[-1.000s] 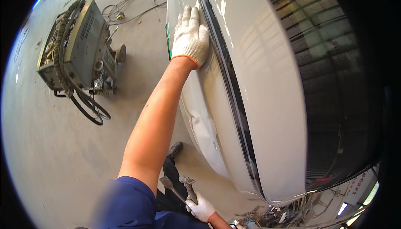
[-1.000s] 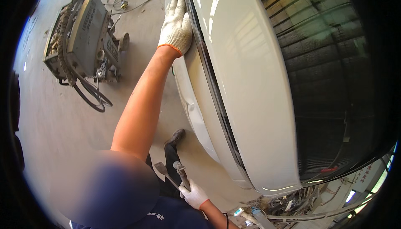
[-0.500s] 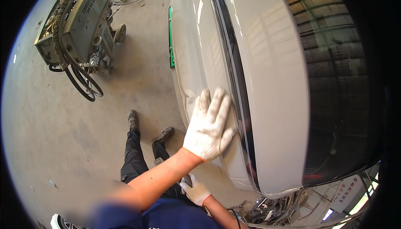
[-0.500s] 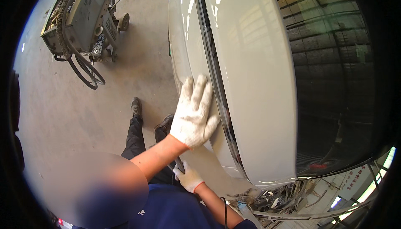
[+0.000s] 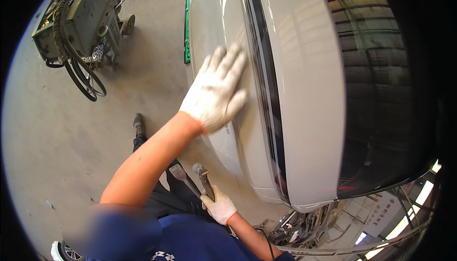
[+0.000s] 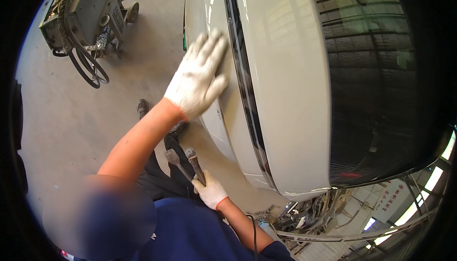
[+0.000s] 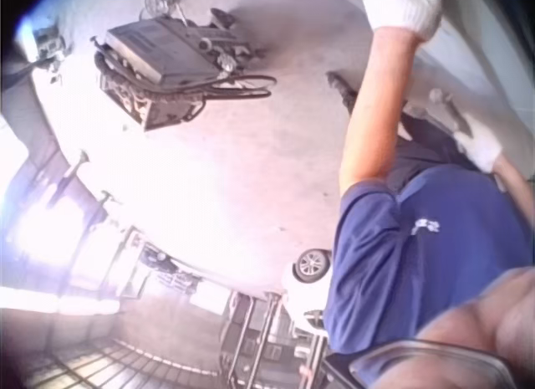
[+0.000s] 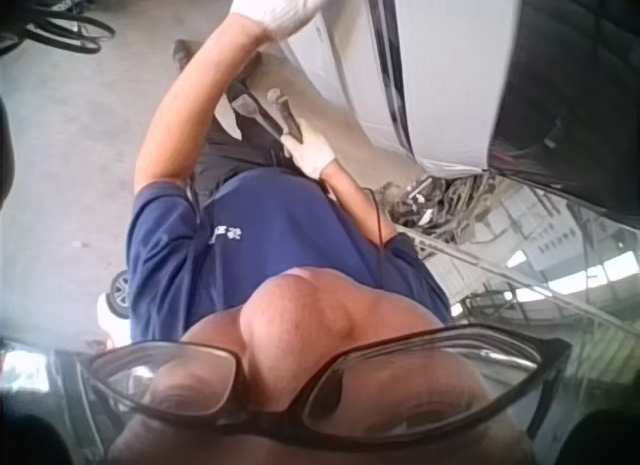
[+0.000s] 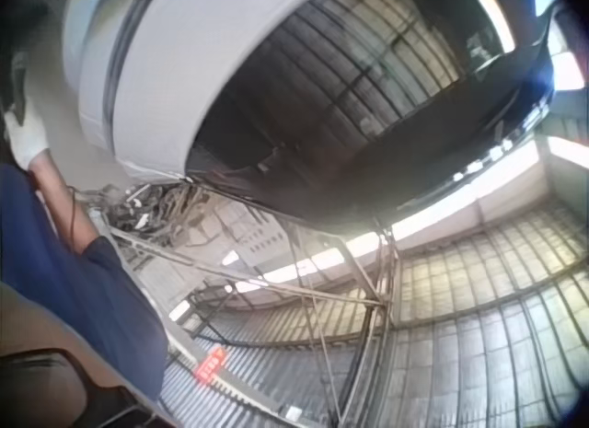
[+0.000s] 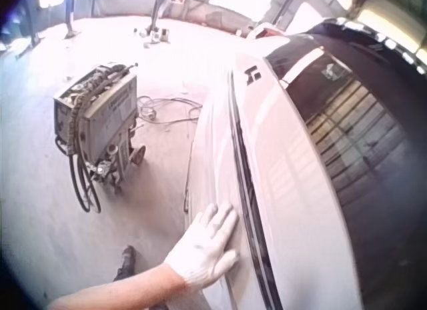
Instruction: The person uses a hammer and dolly to tap and smooth dents on the rear bumper and trunk lid of a white car. They repeatedly tap the metal from both the exterior and interior sides, checking the surface with their gloved hand between strikes.
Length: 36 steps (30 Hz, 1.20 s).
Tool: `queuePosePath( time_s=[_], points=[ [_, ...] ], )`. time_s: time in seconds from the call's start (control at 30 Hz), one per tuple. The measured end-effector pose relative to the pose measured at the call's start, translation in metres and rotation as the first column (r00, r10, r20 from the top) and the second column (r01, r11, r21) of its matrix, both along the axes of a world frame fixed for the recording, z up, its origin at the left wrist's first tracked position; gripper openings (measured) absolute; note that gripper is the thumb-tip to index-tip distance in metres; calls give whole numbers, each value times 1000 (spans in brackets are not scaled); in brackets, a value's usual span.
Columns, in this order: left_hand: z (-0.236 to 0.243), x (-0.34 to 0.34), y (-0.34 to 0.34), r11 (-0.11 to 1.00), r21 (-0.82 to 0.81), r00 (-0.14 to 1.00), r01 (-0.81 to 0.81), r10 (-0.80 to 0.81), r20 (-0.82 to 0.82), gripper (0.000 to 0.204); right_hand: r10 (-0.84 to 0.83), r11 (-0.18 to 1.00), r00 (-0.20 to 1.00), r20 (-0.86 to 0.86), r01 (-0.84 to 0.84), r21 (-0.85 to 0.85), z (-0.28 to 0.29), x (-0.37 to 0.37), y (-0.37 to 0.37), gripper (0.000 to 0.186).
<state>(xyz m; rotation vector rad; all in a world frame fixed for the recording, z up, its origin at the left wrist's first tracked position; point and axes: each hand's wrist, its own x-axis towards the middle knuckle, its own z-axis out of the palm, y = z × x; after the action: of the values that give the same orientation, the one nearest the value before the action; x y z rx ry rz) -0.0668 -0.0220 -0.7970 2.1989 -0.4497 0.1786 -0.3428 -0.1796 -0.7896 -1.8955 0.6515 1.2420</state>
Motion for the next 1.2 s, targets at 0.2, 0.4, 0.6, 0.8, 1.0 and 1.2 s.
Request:
queuePosePath(
  time_s=[0.2,0.4,0.6,0.8,1.0,1.2],
  points=[
    [-11,-123,80,965,-199,940,-169,97,-328,40,-116,989,988,104,125,-84,9,5,10,30],
    [-35,-196,83,102,-482,322,-870,-623,-713,59,-11,989,975,221,42,-138,37,49,44,36],
    [-45,-149,57,-15,-355,311,-935,-516,-798,34,295,942,811,505,-158,-297,48,69,60,40],
    [-103,-128,128,504,-329,380,-798,-2,-925,30,338,878,723,602,-12,-478,88,114,43,33],
    [-252,-187,255,874,108,419,-473,331,-845,33,240,860,712,660,159,-485,97,126,39,25],
    [-357,-314,376,849,407,235,-337,495,-837,35,363,796,732,577,78,-600,87,144,36,41]
  ],
)
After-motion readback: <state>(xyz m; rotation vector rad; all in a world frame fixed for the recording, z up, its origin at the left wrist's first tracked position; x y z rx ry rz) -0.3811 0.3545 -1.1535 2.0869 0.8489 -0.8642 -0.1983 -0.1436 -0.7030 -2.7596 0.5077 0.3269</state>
